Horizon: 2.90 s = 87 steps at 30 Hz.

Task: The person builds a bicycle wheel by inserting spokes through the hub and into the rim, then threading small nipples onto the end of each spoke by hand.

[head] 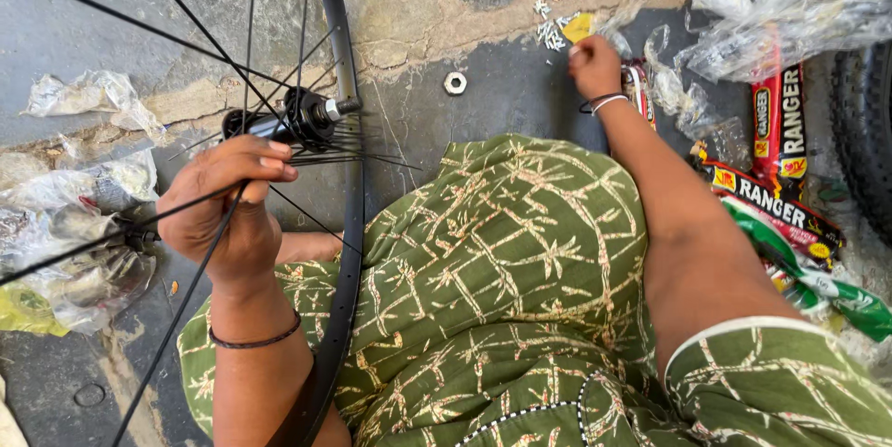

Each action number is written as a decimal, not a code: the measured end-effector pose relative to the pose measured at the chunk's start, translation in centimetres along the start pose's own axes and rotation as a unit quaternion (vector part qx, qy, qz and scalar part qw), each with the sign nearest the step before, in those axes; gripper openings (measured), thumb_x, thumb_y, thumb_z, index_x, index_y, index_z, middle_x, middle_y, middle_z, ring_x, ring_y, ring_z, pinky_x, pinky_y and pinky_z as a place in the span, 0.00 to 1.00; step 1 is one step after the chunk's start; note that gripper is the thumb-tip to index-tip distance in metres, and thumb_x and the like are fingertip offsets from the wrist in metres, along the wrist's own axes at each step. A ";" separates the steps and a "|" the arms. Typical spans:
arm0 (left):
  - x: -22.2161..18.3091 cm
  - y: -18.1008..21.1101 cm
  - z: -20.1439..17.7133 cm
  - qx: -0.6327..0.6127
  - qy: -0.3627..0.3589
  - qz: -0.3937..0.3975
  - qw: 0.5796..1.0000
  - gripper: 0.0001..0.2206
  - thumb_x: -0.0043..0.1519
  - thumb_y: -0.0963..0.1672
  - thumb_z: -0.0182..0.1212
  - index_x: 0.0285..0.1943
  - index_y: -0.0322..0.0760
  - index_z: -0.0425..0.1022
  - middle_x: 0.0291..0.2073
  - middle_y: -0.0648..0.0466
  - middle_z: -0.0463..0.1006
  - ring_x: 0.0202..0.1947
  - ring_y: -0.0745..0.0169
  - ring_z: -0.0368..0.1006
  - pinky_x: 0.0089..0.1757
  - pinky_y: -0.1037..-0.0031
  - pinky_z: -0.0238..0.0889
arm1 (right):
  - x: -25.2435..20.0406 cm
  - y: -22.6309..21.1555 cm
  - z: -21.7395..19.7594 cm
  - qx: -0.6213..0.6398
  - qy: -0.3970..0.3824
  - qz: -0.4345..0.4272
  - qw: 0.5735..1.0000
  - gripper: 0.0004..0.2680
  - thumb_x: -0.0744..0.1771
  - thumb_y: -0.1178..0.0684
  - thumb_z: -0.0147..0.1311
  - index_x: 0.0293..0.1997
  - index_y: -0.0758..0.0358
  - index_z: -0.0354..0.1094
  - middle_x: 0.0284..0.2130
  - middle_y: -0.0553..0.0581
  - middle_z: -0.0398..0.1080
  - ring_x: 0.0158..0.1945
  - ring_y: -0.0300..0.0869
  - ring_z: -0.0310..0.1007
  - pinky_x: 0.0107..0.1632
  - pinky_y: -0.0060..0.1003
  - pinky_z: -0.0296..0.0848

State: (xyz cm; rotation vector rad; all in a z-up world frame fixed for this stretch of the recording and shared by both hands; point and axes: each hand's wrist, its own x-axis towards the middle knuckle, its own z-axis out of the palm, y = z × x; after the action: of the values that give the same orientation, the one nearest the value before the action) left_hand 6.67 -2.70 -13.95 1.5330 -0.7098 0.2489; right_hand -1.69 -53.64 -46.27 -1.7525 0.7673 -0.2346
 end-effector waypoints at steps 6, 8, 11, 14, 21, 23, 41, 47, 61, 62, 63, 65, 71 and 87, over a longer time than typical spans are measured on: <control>-0.1 -0.2 0.2 -0.004 0.003 -0.004 1.000 0.14 0.71 0.46 0.67 0.44 0.26 0.77 0.33 0.44 0.81 0.38 0.55 0.81 0.44 0.72 0.75 | 0.7 -0.2 1.1 0.158 -0.056 0.061 0.984 0.05 0.66 0.62 0.56 0.44 0.64 0.77 0.34 0.58 0.72 0.35 0.46 0.69 0.41 0.43 0.68; 0.0 -0.1 0.2 -0.008 0.002 -0.007 1.000 0.13 0.71 0.46 0.68 0.44 0.26 0.77 0.34 0.44 0.81 0.37 0.56 0.81 0.44 0.73 0.76 | 0.5 -0.8 1.5 0.014 -0.062 -0.075 0.995 0.06 0.65 0.61 0.59 0.44 0.65 0.78 0.33 0.60 0.73 0.35 0.49 0.70 0.40 0.44 0.68; 0.0 0.1 0.2 -0.005 -0.001 -0.007 1.000 0.12 0.71 0.44 0.68 0.44 0.26 0.77 0.34 0.44 0.81 0.38 0.55 0.81 0.44 0.72 0.76 | -1.4 -0.6 1.6 -0.307 -0.047 -0.319 0.895 0.06 0.63 0.55 0.63 0.39 0.65 0.78 0.30 0.64 0.75 0.34 0.55 0.75 0.41 0.50 0.72; 0.3 0.0 0.2 -0.013 -0.008 -0.004 1.000 0.10 0.70 0.43 0.67 0.44 0.27 0.77 0.35 0.45 0.81 0.38 0.56 0.81 0.44 0.72 0.76 | -1.1 -0.8 1.6 -0.416 -0.073 -0.346 0.838 0.04 0.65 0.55 0.62 0.36 0.63 0.77 0.30 0.63 0.74 0.37 0.57 0.74 0.46 0.53 0.71; 0.6 0.3 0.5 -0.017 -0.020 0.012 1.000 0.01 0.66 0.36 0.64 0.43 0.27 0.77 0.42 0.45 0.81 0.43 0.55 0.80 0.44 0.70 0.75 | -0.6 -6.5 1.9 -0.262 -0.014 -0.265 0.928 0.02 0.65 0.60 0.62 0.35 0.67 0.73 0.32 0.61 0.76 0.39 0.49 0.77 0.46 0.43 0.74; -0.3 -0.6 0.3 -0.014 -0.017 0.015 1.000 0.01 0.67 0.35 0.62 0.44 0.28 0.77 0.43 0.46 0.81 0.44 0.55 0.80 0.46 0.70 0.76 | -1.5 -12.7 2.4 -0.071 -0.057 -0.201 0.975 0.02 0.67 0.61 0.58 0.41 0.65 0.72 0.36 0.57 0.76 0.42 0.41 0.78 0.48 0.34 0.75; 0.2 0.8 -0.1 0.021 -0.015 -0.009 1.000 0.06 0.63 0.41 0.64 0.47 0.33 0.80 0.35 0.50 0.80 0.35 0.60 0.79 0.38 0.76 0.70 | -30.0 -62.1 9.6 -0.040 -0.354 -0.580 0.732 0.04 0.78 0.62 0.47 0.54 0.73 0.67 0.44 0.58 0.74 0.49 0.40 0.79 0.56 0.30 0.81; 0.9 3.2 -0.2 -0.010 -0.005 0.028 1.000 0.06 0.66 0.37 0.59 0.49 0.34 0.78 0.40 0.49 0.82 0.40 0.56 0.82 0.41 0.74 0.73 | -30.8 -62.2 9.8 -0.043 -0.337 -0.562 0.754 0.05 0.77 0.57 0.46 0.52 0.70 0.66 0.43 0.54 0.72 0.46 0.39 0.81 0.50 0.28 0.80; 0.9 2.9 -0.3 0.000 -0.005 0.047 0.999 0.06 0.66 0.37 0.60 0.49 0.33 0.78 0.41 0.49 0.83 0.42 0.55 0.82 0.43 0.74 0.74 | -31.5 -62.1 8.4 -0.203 -0.198 -0.687 0.669 0.06 0.78 0.59 0.51 0.50 0.73 0.68 0.42 0.58 0.74 0.47 0.39 0.78 0.50 0.29 0.78; 1.0 2.9 -0.3 0.002 -0.006 0.045 0.999 0.06 0.66 0.37 0.60 0.49 0.33 0.78 0.41 0.49 0.83 0.41 0.55 0.82 0.42 0.74 0.74 | -31.9 -62.5 8.5 -0.227 -0.168 -0.691 0.666 0.07 0.76 0.58 0.54 0.48 0.74 0.69 0.39 0.59 0.74 0.43 0.40 0.77 0.47 0.30 0.76; 1.0 3.0 -0.4 0.003 -0.006 0.044 0.999 0.06 0.66 0.37 0.60 0.49 0.33 0.78 0.40 0.50 0.83 0.41 0.56 0.82 0.42 0.74 0.74 | -32.4 -62.9 8.6 -0.252 -0.137 -0.694 0.661 0.07 0.75 0.57 0.57 0.45 0.74 0.70 0.36 0.60 0.74 0.40 0.41 0.75 0.44 0.32 0.74; 1.0 3.1 -0.4 0.007 -0.008 0.044 0.999 0.05 0.66 0.37 0.60 0.49 0.33 0.78 0.40 0.50 0.82 0.41 0.56 0.82 0.42 0.74 0.74 | -33.0 -63.6 9.4 -0.292 -0.084 -0.677 0.670 0.11 0.70 0.53 0.65 0.35 0.75 0.73 0.27 0.63 0.73 0.28 0.47 0.70 0.31 0.39 0.68; 1.0 3.4 -0.5 0.010 -0.011 0.050 0.999 0.05 0.66 0.38 0.61 0.48 0.33 0.77 0.40 0.50 0.82 0.41 0.56 0.82 0.42 0.74 0.73 | -33.8 -64.9 9.6 -0.205 -0.229 -0.574 0.759 0.10 0.69 0.50 0.56 0.42 0.70 0.69 0.35 0.55 0.73 0.38 0.40 0.70 0.43 0.34 0.70; 1.0 3.7 -0.7 0.010 -0.017 0.053 0.998 0.05 0.66 0.38 0.62 0.49 0.35 0.78 0.42 0.52 0.83 0.43 0.58 0.82 0.43 0.75 0.74 | -32.7 -63.6 9.4 -0.081 -0.315 -0.458 0.827 0.05 0.70 0.52 0.53 0.42 0.62 0.71 0.35 0.49 0.72 0.41 0.28 0.72 0.46 0.22 0.71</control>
State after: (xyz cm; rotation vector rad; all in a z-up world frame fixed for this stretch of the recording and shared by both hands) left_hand 5.53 -2.10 -10.30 1.5242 -0.8193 0.3099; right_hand 1.95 -17.91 16.28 -2.0721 -0.5962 -0.2007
